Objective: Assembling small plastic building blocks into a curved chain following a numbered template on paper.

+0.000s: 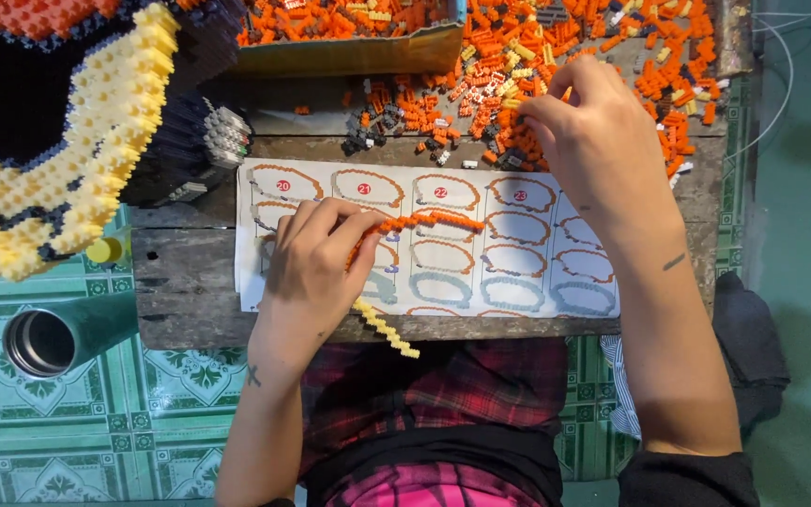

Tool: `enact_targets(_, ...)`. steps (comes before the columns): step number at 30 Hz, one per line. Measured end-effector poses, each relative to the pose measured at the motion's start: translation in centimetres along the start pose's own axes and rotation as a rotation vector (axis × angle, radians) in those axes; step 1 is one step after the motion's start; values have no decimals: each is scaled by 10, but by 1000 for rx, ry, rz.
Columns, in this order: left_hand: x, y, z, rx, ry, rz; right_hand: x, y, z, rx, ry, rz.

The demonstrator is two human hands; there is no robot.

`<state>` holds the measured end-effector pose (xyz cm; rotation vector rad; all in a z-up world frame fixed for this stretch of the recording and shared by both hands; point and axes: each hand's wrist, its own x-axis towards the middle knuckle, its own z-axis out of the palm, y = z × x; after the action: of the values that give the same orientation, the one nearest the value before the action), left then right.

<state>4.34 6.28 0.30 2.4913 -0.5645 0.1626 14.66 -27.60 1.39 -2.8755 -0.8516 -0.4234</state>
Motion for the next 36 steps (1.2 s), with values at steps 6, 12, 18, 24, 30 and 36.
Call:
enact_targets(6, -2, -2, 6, 12, 26, 15, -2, -15, -26, 161, 21, -34)
enact_targets(12, -4, 9, 3, 65, 30, 57, -47, -72, -50, 613, 92, -35)
enact_targets(18, -13, 9, 5, 98, -3, 67, -97, -106, -44, 738, 241, 91)
enact_targets(24, -13, 11, 10, 54, 1, 42, -103, -125, -39, 803, 380, 238)
enact_targets(30, -20, 39, -8, 40, -33, 68, -106, -122, -37, 738, 323, 187)
enact_targets(36, -30, 28, -4, 102, -36, 45, -109, -118, -34, 503, 261, 102)
